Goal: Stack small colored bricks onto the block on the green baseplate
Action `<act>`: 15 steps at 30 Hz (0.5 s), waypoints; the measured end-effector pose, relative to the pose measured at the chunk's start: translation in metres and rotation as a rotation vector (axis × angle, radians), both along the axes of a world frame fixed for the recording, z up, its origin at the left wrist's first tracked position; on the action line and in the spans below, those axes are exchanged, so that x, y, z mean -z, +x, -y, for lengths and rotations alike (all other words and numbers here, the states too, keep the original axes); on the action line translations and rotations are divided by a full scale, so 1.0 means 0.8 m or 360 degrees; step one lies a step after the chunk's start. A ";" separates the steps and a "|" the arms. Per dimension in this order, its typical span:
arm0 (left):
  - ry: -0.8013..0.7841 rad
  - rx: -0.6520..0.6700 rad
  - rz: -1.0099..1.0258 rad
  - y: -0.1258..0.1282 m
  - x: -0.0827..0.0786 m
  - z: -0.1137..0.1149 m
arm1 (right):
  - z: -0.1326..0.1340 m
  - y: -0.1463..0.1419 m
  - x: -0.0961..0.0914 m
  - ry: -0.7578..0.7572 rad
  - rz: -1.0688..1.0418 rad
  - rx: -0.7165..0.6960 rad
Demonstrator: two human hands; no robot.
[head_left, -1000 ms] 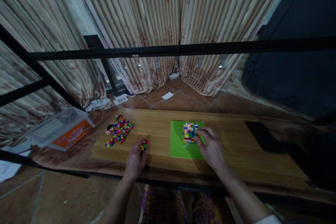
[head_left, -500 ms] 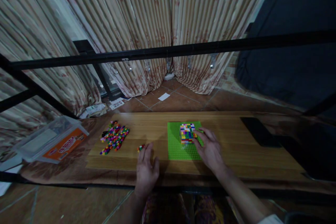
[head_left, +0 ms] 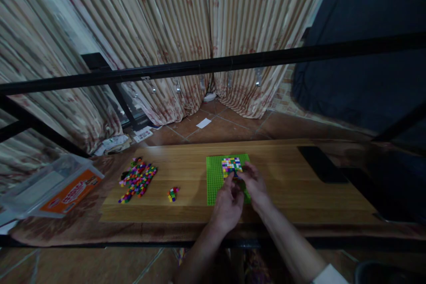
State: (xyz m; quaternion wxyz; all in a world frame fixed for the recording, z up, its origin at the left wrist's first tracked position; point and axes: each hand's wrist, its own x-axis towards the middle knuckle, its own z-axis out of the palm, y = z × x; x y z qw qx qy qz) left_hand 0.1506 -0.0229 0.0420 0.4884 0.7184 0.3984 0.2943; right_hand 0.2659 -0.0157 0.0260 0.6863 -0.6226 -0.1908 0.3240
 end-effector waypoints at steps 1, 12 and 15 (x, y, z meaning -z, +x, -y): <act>-0.0016 0.0004 0.0007 0.001 0.000 0.000 | -0.001 -0.003 0.000 0.0004 -0.0020 -0.0008; -0.0081 0.0047 0.0112 0.007 -0.009 0.007 | -0.006 -0.013 -0.011 -0.0030 -0.0119 -0.0072; -0.0063 0.0043 0.0128 0.008 -0.010 0.007 | -0.011 -0.011 -0.012 -0.0065 -0.0113 -0.0044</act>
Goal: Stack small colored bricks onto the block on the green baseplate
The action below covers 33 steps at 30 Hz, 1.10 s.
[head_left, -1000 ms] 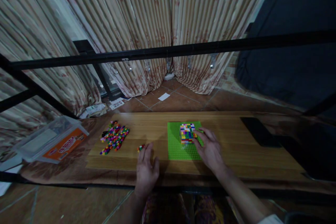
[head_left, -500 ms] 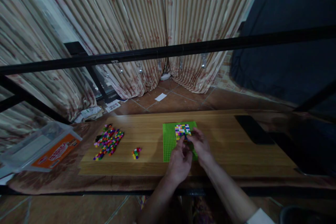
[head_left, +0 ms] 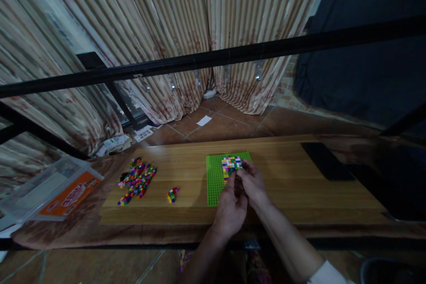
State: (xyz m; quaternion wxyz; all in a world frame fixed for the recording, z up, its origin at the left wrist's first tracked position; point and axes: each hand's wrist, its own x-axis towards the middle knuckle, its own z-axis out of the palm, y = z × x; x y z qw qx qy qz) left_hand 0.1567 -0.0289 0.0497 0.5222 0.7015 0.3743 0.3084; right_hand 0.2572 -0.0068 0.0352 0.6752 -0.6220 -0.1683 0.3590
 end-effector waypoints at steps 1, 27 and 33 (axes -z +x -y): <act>0.0007 -0.0005 0.0004 0.000 0.000 0.000 | -0.002 0.001 0.000 -0.0011 0.0004 0.0009; 0.0285 -0.1199 -0.0669 -0.204 0.047 -0.021 | 0.119 0.001 0.014 -0.0216 0.0354 -0.0217; 0.0324 -0.1142 -0.1111 -0.204 0.043 -0.045 | 0.133 -0.039 0.028 -0.0248 0.0413 -0.0526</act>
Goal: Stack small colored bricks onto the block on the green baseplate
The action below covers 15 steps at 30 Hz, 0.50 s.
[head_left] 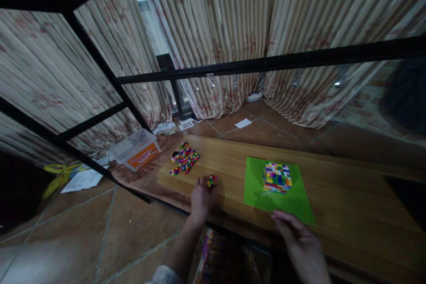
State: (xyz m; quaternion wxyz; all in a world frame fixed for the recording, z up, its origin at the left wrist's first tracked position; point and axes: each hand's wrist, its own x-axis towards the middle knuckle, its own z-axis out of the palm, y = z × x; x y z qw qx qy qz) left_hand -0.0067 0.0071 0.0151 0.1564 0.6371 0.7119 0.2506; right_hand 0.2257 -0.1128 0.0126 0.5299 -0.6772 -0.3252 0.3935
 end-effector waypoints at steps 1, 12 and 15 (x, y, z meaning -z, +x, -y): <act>-0.0007 0.0034 -0.0026 0.002 0.000 -0.003 | 0.001 -0.003 0.001 -0.0008 0.0007 -0.0033; 0.0120 0.0218 -0.0012 0.002 0.004 -0.015 | 0.017 0.004 0.032 -0.0079 0.0088 -0.0115; 0.0111 0.0247 -0.0002 0.003 0.002 -0.014 | 0.021 0.004 0.039 -0.0099 0.0070 -0.0118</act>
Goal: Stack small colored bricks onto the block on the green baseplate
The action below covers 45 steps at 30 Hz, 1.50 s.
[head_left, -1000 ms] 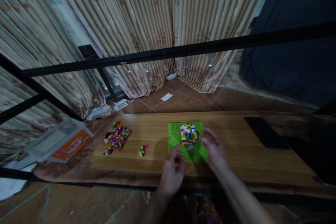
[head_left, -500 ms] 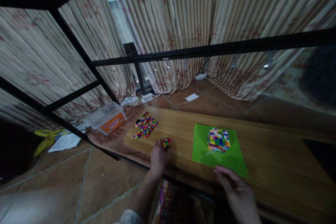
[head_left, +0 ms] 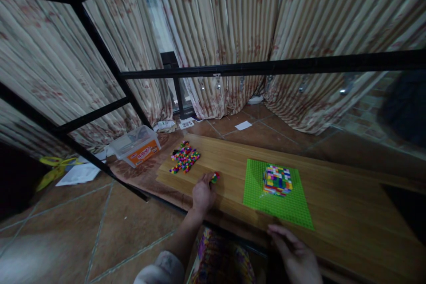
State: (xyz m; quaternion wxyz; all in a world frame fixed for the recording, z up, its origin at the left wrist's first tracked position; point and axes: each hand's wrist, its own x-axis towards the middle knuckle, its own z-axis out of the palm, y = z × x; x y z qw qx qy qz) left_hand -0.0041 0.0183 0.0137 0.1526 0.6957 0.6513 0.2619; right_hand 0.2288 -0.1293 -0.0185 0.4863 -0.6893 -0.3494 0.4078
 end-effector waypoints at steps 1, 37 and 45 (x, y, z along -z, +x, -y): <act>-0.0009 0.0015 -0.0002 0.001 -0.001 0.000 | 0.001 0.001 0.003 -0.0002 0.0005 -0.0003; -0.0684 -0.0069 0.1774 0.079 -0.006 0.035 | -0.071 -0.033 -0.046 0.0577 0.0356 -0.0273; 0.0043 0.0112 0.0456 0.046 0.003 0.011 | -0.048 -0.013 -0.028 0.0411 0.0375 -0.0224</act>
